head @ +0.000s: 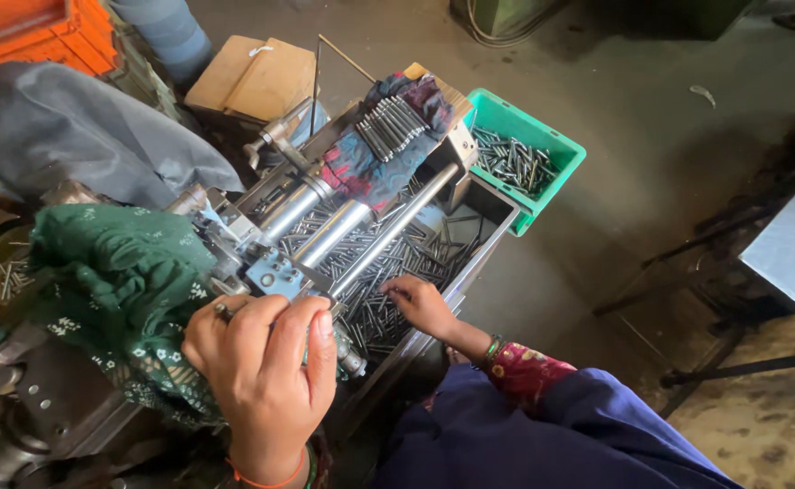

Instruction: The person operates a metalworking machine, inserting small metal rods into the machine and adjusting controls. They wipe the machine with a cloth and collect finished metal pieces into a green bin.

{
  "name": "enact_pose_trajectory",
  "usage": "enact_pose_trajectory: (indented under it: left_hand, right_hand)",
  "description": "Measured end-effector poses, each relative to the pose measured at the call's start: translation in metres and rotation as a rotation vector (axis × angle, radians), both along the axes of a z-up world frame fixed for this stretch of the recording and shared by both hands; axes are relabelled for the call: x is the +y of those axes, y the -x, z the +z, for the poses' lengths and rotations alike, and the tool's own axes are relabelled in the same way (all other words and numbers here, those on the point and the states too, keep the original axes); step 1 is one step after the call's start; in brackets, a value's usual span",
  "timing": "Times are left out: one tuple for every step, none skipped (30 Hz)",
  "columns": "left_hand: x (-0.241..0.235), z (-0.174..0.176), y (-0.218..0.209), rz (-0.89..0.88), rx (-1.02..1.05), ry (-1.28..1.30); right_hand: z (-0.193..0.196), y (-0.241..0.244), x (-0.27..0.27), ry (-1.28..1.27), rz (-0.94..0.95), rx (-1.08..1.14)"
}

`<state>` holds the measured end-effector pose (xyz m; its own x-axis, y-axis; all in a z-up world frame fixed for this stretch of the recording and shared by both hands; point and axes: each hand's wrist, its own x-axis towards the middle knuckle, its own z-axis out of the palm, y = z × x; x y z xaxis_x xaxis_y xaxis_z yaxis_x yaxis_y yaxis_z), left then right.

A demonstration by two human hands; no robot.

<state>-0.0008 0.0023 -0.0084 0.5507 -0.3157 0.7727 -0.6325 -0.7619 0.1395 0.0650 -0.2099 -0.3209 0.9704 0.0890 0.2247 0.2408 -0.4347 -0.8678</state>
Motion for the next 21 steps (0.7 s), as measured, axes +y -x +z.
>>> enact_pose_trajectory:
  left_hand:
    - [-0.001,0.000,-0.001,0.001,0.001,0.001]
    - [-0.002,-0.001,-0.001,0.009,-0.002,0.007]
    - [-0.003,-0.002,-0.002,0.017,-0.005,0.012]
    - [-0.004,-0.003,-0.002,0.030,-0.007,0.016]
    - [-0.005,-0.004,-0.002,0.043,-0.012,0.027]
    - [-0.006,-0.005,-0.002,0.058,-0.017,0.036]
    - [-0.007,-0.006,-0.002,0.073,-0.023,0.045]
    - [-0.008,-0.008,-0.002,0.083,-0.021,0.053]
    - [-0.010,-0.010,-0.003,0.093,-0.020,0.062]
    - [-0.013,-0.013,-0.003,0.108,-0.020,0.075]
    - [-0.015,-0.016,-0.003,0.098,-0.019,0.099]
    - [-0.019,-0.021,0.000,0.102,-0.016,0.127]
    - [-0.022,-0.027,0.003,0.106,-0.015,0.155]
    - [-0.027,-0.036,0.005,0.149,-0.045,0.165]
    - [-0.032,-0.047,0.008,0.193,-0.074,0.173]
    - [-0.038,-0.059,0.012,0.245,-0.108,0.178]
    - [-0.047,-0.076,0.016,0.234,-0.193,0.274]
    - [-0.058,-0.096,0.019,0.223,-0.284,0.363]
    - [-0.070,-0.118,0.022,0.210,-0.379,0.447]
    - [-0.082,-0.141,0.029,0.299,-0.303,0.502]
    - [-0.093,-0.164,0.035,0.387,-0.230,0.559]
  right_hand:
    - [-0.002,0.000,0.001,-0.008,0.010,0.019]
    - [-0.005,0.001,0.001,-0.015,0.022,0.041]
    - [-0.007,0.001,-0.002,-0.009,0.027,0.068]
    - [-0.009,0.001,-0.004,-0.005,0.036,0.096]
    - [-0.010,0.000,-0.007,0.001,0.044,0.125]
    - [-0.011,-0.002,-0.010,0.008,0.047,0.105]
    - [-0.012,-0.004,-0.015,0.016,0.050,0.084]
    - [-0.013,-0.008,-0.021,0.023,0.052,0.062]
    - [-0.014,-0.012,-0.026,-0.006,0.052,0.069]
    - [-0.015,-0.018,-0.032,-0.031,0.057,0.075]
    - [-0.017,-0.024,-0.038,-0.056,0.061,0.081]
    - [-0.019,-0.030,-0.047,-0.041,0.051,0.071]
    - [-0.023,-0.036,-0.057,-0.027,0.041,0.061]
    - [-0.026,-0.044,-0.067,-0.009,0.044,0.049]
    - [-0.030,-0.050,-0.078,-0.040,0.063,0.056]
    - [-0.033,-0.056,-0.090,-0.073,0.090,0.063]
    - [-0.035,-0.062,-0.103,-0.105,0.117,0.071]
    - [-0.038,-0.067,-0.116,-0.091,0.110,0.101]
    - [-0.041,-0.074,-0.130,-0.076,0.104,0.130]
    - [-0.044,-0.078,-0.142,-0.068,0.098,0.111]
    - [-0.046,-0.085,-0.155,-0.061,0.092,0.091]
